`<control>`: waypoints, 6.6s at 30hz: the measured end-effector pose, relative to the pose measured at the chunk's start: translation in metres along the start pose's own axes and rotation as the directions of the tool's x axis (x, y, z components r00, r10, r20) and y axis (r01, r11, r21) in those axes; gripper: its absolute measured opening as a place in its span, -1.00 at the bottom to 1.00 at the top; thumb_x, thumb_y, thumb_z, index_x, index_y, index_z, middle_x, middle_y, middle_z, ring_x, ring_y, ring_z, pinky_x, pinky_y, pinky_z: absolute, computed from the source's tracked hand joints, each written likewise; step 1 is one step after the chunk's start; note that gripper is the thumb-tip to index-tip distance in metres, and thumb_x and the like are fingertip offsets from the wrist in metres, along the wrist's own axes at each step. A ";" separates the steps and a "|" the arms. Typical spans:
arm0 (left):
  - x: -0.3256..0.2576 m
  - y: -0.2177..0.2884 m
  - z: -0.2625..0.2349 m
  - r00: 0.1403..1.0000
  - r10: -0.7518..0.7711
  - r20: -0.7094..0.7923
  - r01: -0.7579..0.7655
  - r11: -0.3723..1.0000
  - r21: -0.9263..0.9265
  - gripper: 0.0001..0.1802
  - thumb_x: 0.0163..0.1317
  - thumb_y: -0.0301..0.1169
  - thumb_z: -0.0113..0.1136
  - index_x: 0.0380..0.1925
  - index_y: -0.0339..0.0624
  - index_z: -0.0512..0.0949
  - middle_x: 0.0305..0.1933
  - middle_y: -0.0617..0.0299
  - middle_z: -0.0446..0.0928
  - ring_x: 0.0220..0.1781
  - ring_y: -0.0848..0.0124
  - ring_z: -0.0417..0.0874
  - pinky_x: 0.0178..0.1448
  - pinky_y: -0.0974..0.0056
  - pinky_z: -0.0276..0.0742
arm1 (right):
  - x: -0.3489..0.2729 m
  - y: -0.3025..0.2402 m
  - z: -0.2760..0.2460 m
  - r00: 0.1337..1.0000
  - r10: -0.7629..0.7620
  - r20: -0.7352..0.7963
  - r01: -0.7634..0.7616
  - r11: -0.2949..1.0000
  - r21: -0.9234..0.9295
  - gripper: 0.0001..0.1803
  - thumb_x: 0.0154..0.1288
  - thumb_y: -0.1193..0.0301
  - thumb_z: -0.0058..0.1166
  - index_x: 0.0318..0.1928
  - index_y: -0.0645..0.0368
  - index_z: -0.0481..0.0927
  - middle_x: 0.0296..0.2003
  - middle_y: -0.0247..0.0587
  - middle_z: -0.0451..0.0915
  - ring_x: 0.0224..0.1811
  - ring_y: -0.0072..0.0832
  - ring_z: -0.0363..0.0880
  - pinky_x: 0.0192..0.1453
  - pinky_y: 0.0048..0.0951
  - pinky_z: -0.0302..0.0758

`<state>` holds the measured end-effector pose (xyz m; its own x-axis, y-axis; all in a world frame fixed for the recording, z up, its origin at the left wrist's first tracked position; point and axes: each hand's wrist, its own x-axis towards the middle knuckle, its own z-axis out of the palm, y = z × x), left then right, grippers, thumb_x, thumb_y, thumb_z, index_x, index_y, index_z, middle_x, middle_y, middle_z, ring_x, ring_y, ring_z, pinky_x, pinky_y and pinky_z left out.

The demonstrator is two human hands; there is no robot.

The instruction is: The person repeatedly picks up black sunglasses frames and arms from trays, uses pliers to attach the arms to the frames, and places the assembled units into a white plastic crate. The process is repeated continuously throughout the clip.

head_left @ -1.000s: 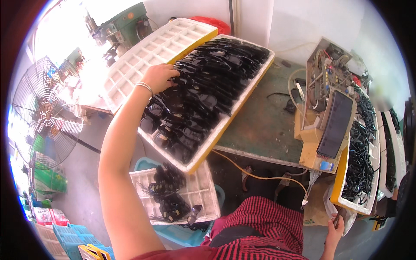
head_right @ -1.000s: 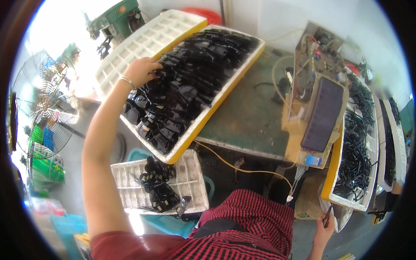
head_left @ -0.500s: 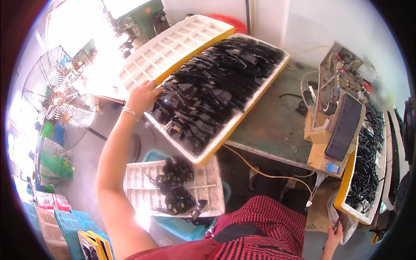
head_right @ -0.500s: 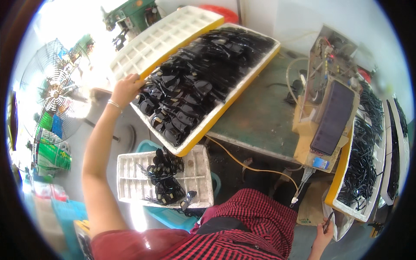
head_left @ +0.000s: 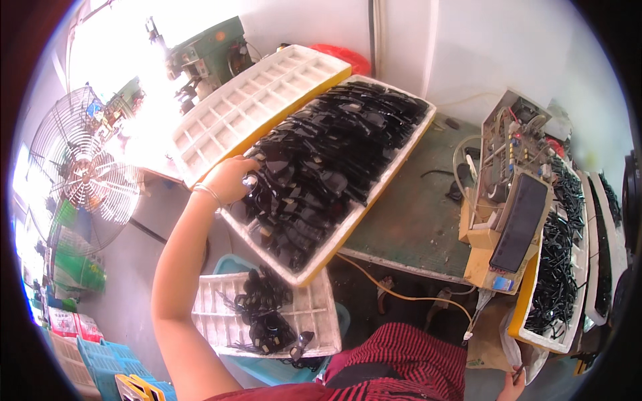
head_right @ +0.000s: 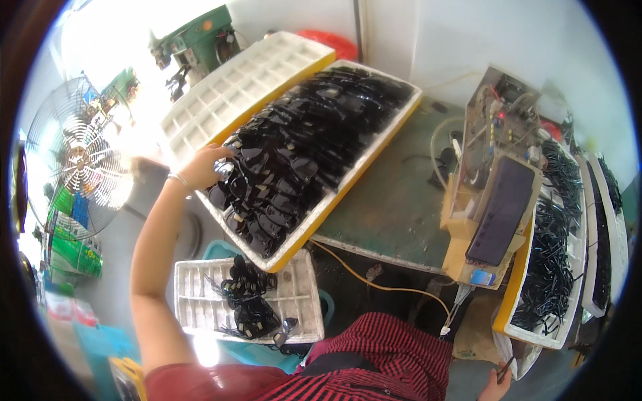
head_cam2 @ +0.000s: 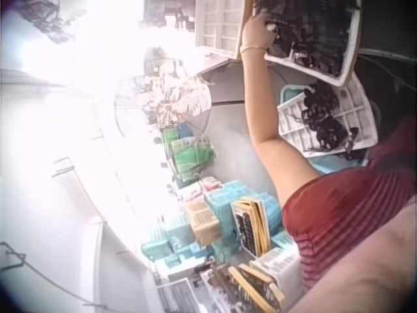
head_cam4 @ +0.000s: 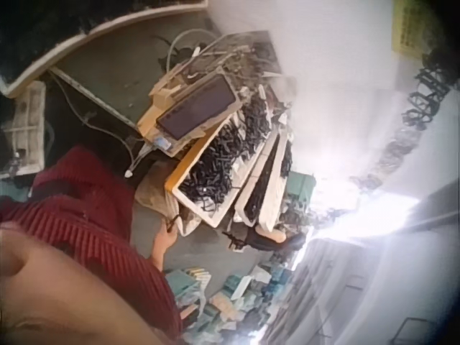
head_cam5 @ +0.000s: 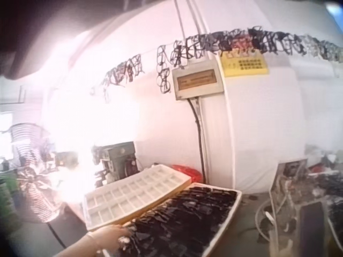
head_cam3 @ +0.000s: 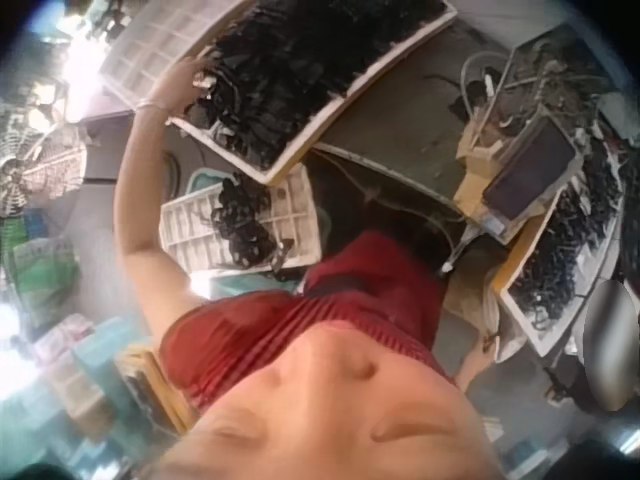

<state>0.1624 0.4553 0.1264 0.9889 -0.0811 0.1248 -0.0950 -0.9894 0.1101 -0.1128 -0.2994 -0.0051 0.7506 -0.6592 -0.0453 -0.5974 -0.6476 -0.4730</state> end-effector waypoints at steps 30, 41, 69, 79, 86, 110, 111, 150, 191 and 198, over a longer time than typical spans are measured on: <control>0.149 -0.034 0.048 0.935 -0.351 -0.056 0.286 0.836 -0.469 -0.48 0.19 0.00 0.25 -0.17 -0.31 0.63 -0.13 -0.07 0.66 -0.05 0.13 0.65 0.08 0.18 0.52 | -0.009 0.029 0.010 0.997 -0.048 -0.053 0.057 0.981 0.183 -0.42 0.24 0.58 -0.01 0.32 0.33 0.36 0.00 0.02 0.58 0.00 -0.26 0.51 0.17 -0.35 0.39; 0.111 0.000 0.024 0.972 -0.199 -0.126 0.190 0.979 -0.078 -0.46 0.03 -0.11 0.34 0.01 -0.11 0.59 0.06 -0.07 0.53 0.18 0.04 0.47 0.29 0.12 0.38 | -0.015 0.046 0.008 0.998 -0.001 -0.069 0.012 0.987 0.159 -0.43 0.25 0.56 -0.01 0.31 0.31 0.38 0.15 0.04 0.54 0.12 -0.24 0.51 0.25 -0.36 0.35; -0.465 0.075 0.331 0.162 -0.969 -0.186 0.682 0.246 -0.689 -0.77 0.30 -0.33 0.16 -0.22 -0.29 0.61 -0.23 0.10 0.65 -0.23 0.39 0.62 -0.04 0.30 0.53 | -0.018 0.033 0.021 0.875 0.128 0.467 -0.484 0.249 0.839 -0.77 0.39 0.43 -0.06 0.02 0.20 0.45 -0.31 -0.27 0.49 -0.23 -0.44 0.47 -0.01 -0.33 0.51; -0.349 0.189 0.444 0.558 -0.770 0.309 0.741 0.630 0.232 -0.66 0.23 -0.26 0.11 -0.02 -0.12 0.51 -0.14 0.09 0.65 -0.01 0.13 0.59 0.00 0.06 0.48 | -0.084 -0.018 0.016 0.562 -0.052 0.825 -0.788 0.269 0.554 -0.75 0.35 0.33 -0.04 -0.03 0.13 0.49 -0.33 -0.28 0.52 -0.22 -0.35 0.48 0.01 -0.17 0.46; -0.331 0.189 0.401 0.480 -0.740 0.470 0.712 0.642 0.284 -0.75 0.28 -0.36 0.00 -0.12 -0.10 0.59 -0.16 0.10 0.68 0.01 0.16 0.66 -0.02 0.09 0.56 | -0.104 -0.004 0.002 0.566 -0.080 0.820 -0.797 0.199 0.570 -0.60 0.38 0.37 -0.13 0.17 0.26 0.35 -0.18 -0.07 0.49 -0.07 -0.22 0.45 0.21 -0.07 0.35; -0.192 0.468 0.150 0.883 -0.469 -0.034 -0.197 -0.303 -0.933 -0.95 0.38 -0.57 -0.06 -0.24 -0.22 0.40 -0.30 0.26 0.38 -0.25 0.46 0.37 0.05 0.22 0.39 | -0.091 -0.103 0.038 0.711 -0.600 0.366 -0.425 0.047 0.904 -0.54 0.17 0.57 0.00 0.13 0.35 0.41 -0.36 -0.16 0.56 -0.36 -0.47 0.49 -0.23 -0.41 0.43; -0.191 0.469 0.159 0.897 -0.442 -0.017 -0.189 -0.349 -0.918 -0.95 0.42 -0.55 -0.09 -0.23 -0.23 0.38 -0.27 0.25 0.40 -0.19 0.45 0.38 0.09 0.24 0.37 | -0.092 -0.102 0.043 0.708 -0.541 0.454 -0.564 -0.047 0.824 -0.54 0.17 0.57 0.01 0.13 0.33 0.41 -0.35 -0.17 0.57 -0.36 -0.45 0.49 -0.21 -0.37 0.42; -0.139 0.461 0.159 0.849 0.164 0.502 0.514 -0.475 -0.714 -0.49 0.50 -0.20 -0.15 0.30 -0.30 0.24 0.13 -0.12 0.52 0.18 0.13 0.57 0.23 0.06 0.54 | -0.024 -0.126 0.084 0.864 -0.293 0.409 -0.393 0.113 0.912 -0.79 0.44 0.43 0.03 -0.05 0.32 0.46 -0.19 -0.01 0.62 -0.19 -0.32 0.68 -0.08 -0.32 0.68; -0.139 0.454 0.170 0.850 0.232 0.474 0.516 -0.546 -0.660 -0.57 0.51 -0.24 -0.17 0.24 -0.26 0.34 0.09 -0.02 0.54 0.12 0.18 0.60 0.19 0.05 0.55 | -0.025 -0.123 0.085 0.846 -0.317 0.428 -0.448 0.011 0.894 -0.82 0.41 0.46 0.04 -0.08 0.31 0.48 -0.22 -0.02 0.61 -0.17 -0.29 0.68 -0.07 -0.29 0.67; -0.139 0.455 0.172 0.848 0.238 0.474 0.519 -0.561 -0.645 -0.57 0.52 -0.23 -0.19 0.23 -0.26 0.35 0.10 -0.01 0.54 0.13 0.18 0.60 0.19 0.05 0.55 | -0.023 -0.123 0.085 0.842 -0.309 0.443 -0.463 0.007 0.886 -0.81 0.42 0.45 0.04 -0.07 0.32 0.47 -0.22 -0.01 0.61 -0.18 -0.28 0.68 -0.07 -0.28 0.67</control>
<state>0.0018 -0.0041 -0.0108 0.8699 -0.3619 -0.3352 0.4922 0.5910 0.6391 -0.0324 -0.1719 -0.0205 0.9414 -0.1860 -0.2815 -0.1014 0.6397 -0.7619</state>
